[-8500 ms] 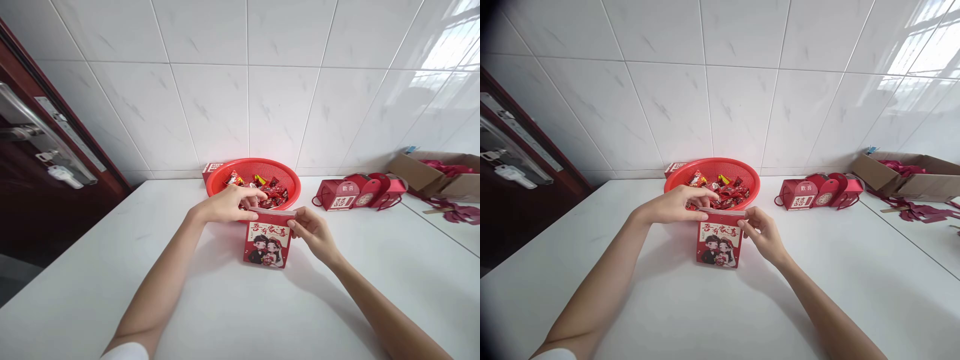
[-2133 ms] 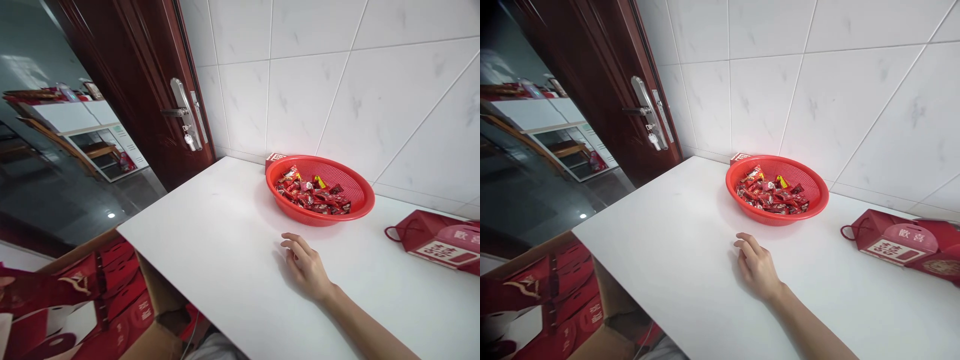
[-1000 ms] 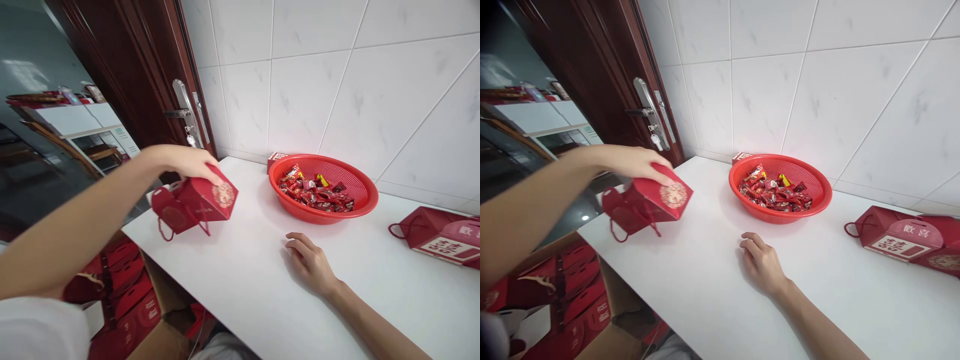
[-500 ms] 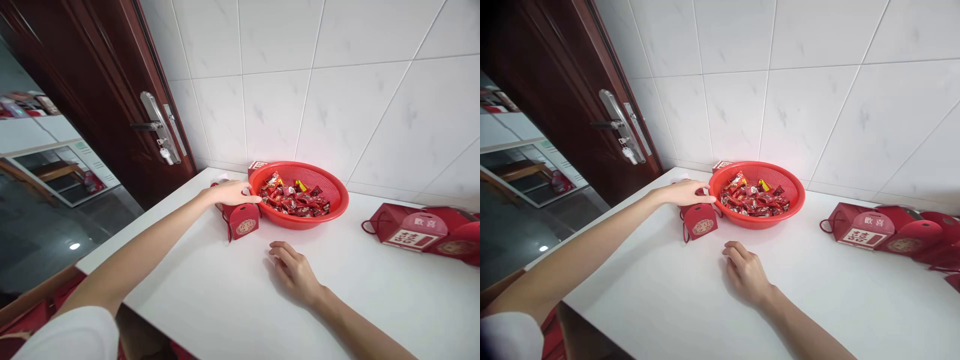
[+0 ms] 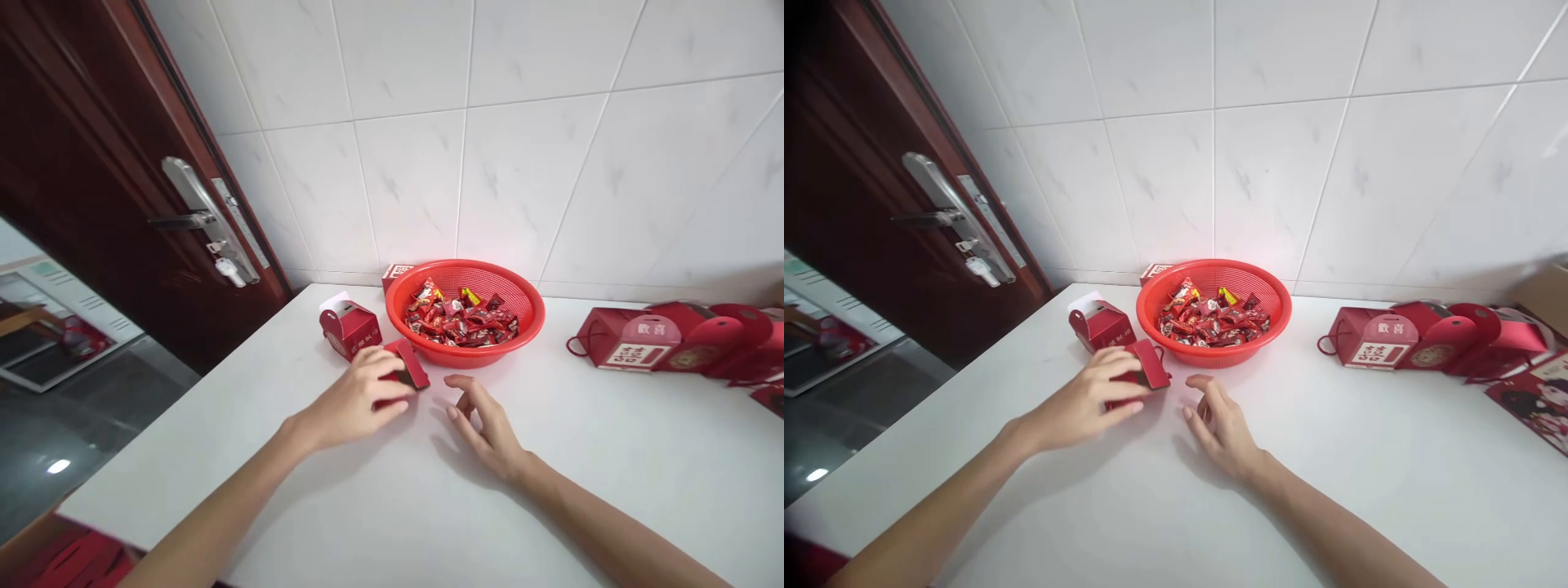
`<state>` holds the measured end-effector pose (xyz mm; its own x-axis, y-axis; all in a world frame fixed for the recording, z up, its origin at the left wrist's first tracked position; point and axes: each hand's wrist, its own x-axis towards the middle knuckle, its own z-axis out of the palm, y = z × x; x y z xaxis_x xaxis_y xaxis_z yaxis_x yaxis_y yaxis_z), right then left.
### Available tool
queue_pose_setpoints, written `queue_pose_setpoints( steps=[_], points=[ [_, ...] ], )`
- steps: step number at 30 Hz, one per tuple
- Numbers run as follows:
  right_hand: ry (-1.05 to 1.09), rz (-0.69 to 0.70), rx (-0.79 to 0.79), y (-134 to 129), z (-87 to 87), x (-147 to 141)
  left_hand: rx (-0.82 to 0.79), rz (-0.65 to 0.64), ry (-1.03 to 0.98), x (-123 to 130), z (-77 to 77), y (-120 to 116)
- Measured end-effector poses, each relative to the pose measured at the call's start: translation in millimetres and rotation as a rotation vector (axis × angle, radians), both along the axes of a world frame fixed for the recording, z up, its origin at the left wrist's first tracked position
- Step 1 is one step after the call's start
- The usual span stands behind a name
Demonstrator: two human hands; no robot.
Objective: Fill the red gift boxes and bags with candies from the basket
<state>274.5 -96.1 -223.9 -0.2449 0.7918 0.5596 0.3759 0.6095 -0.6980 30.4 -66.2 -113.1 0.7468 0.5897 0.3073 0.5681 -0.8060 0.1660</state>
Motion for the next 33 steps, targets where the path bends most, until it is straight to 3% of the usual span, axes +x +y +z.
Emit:
queue_pose_setpoints(
  steps=[2,5,11,16,19,23,28,33],
  points=[
    [0.102,-0.002,-0.07,-1.8,4.6,2.0,0.097,-0.158,-0.031,14.1,-5.0,-11.7],
    [0.237,0.013,-0.144,-6.5,13.3,4.9,0.226,-0.271,-0.062,30.4,-9.0,-20.1],
    [0.143,-0.117,-0.12,-16.0,41.8,7.2,0.361,-0.292,-0.039,41.0,-9.4,-18.2],
    [0.023,-0.149,-0.132,-15.2,68.3,11.8,0.297,-0.279,-0.049,32.9,-2.2,-15.7],
    [0.069,-0.163,-0.164,-15.0,76.3,15.7,0.213,-0.251,-0.128,25.6,4.6,-15.5],
    [0.199,-0.158,-0.352,-13.2,77.9,20.2,0.101,-0.127,-0.193,21.0,11.8,-15.3],
    [0.405,-0.028,-0.587,-10.0,80.1,22.7,0.058,0.031,-0.133,16.1,9.6,-9.7],
    [0.529,0.136,-0.741,-12.3,81.2,25.1,-0.043,0.098,0.005,6.4,10.7,-7.5]
  ],
)
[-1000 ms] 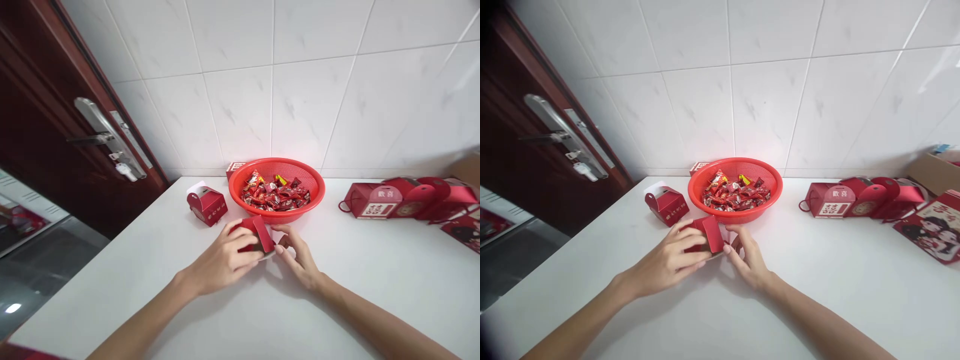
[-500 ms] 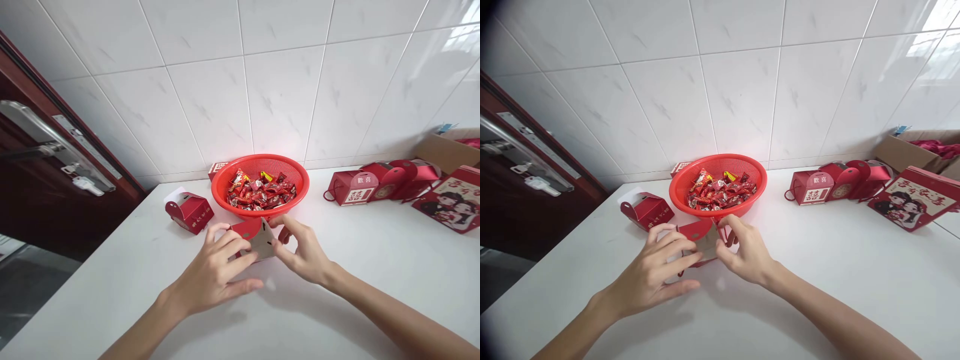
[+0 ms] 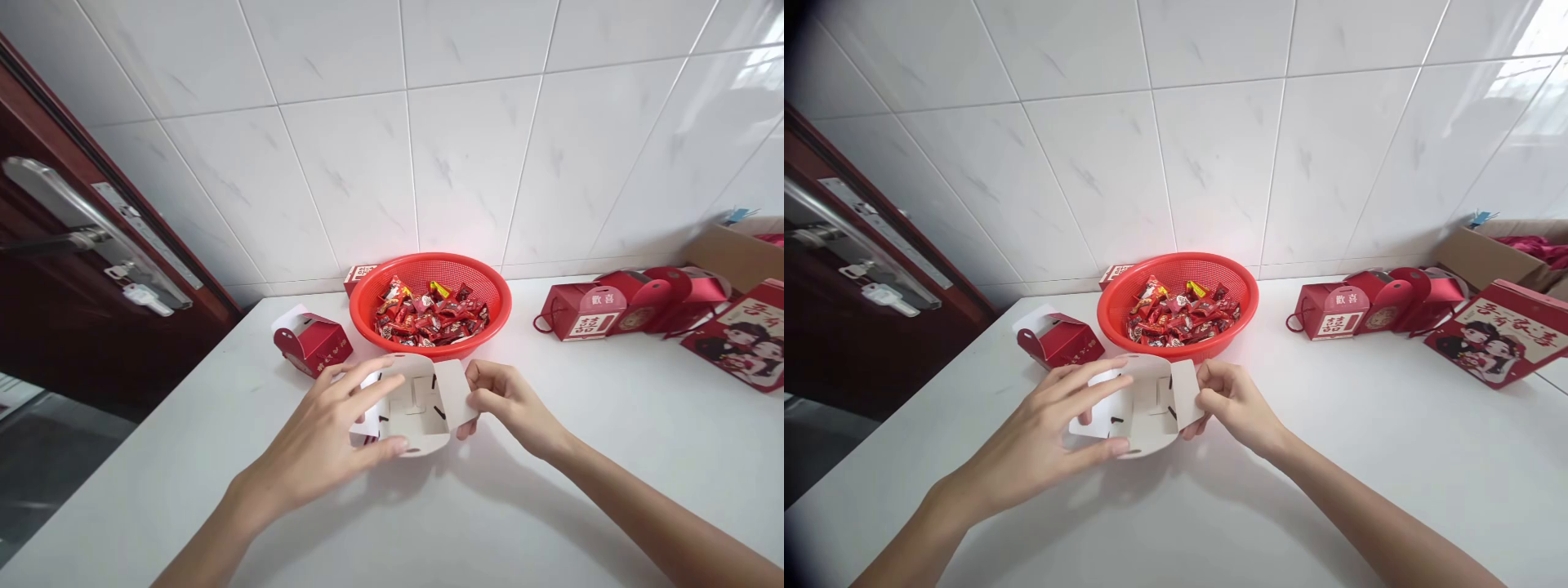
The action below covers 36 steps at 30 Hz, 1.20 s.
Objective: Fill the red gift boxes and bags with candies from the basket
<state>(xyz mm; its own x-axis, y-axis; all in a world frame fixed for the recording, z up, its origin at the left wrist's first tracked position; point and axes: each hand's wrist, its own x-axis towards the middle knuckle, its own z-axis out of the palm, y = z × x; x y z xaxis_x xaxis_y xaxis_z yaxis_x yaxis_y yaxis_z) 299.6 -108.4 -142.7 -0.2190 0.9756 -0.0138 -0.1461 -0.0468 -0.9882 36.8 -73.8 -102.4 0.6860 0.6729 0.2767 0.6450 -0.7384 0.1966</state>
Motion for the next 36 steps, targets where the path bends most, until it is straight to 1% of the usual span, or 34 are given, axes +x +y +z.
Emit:
queue_pose_setpoints(
  steps=[4,7,10,13,17,19,20,22,25,26,28,31,33,36],
  points=[
    [0.163,0.127,-0.06,-2.9,-4.8,0.6,-0.175,0.021,0.126,-2.6,8.2,-2.2],
    [0.193,0.184,-0.131,-2.6,-9.7,0.5,-0.262,0.011,0.147,-1.3,10.8,-1.6],
    [0.156,0.216,-0.148,1.4,-15.7,3.6,-0.286,0.02,0.184,4.0,10.1,0.7],
    [0.121,0.283,-0.11,9.5,-19.2,13.3,-0.285,0.026,0.238,12.1,10.6,2.0],
    [0.066,0.392,-0.046,24.4,-15.1,34.2,-0.261,-0.013,0.26,22.5,19.2,2.0],
    [0.019,0.433,-0.044,31.2,-15.3,42.3,-0.255,-0.038,0.277,26.4,25.6,2.5],
    [-0.001,0.438,-0.052,33.7,-18.2,44.3,-0.25,-0.061,0.277,27.9,28.8,3.1],
    [-0.025,0.413,-0.077,36.5,-30.7,43.1,-0.234,-0.142,0.241,29.8,35.0,5.3],
    [-0.053,0.323,-0.086,34.9,-59.4,29.8,-0.232,-0.266,0.123,30.4,45.0,13.8],
    [-0.066,0.271,-0.066,33.2,-68.4,23.9,-0.244,-0.275,0.08,30.6,48.6,19.2],
    [-0.113,0.193,-0.014,29.3,-81.6,12.9,-0.262,-0.237,-0.013,32.7,55.7,36.0],
    [-0.201,0.124,0.028,24.8,-88.2,3.7,-0.227,-0.115,-0.123,45.0,61.1,78.2],
    [-0.218,0.114,0.028,23.9,-87.8,2.4,-0.257,-0.053,-0.062,61.0,57.8,114.7],
    [-0.215,0.087,0.02,24.5,-87.0,3.3,-0.294,0.061,0.162,91.5,43.5,169.6]
  ],
)
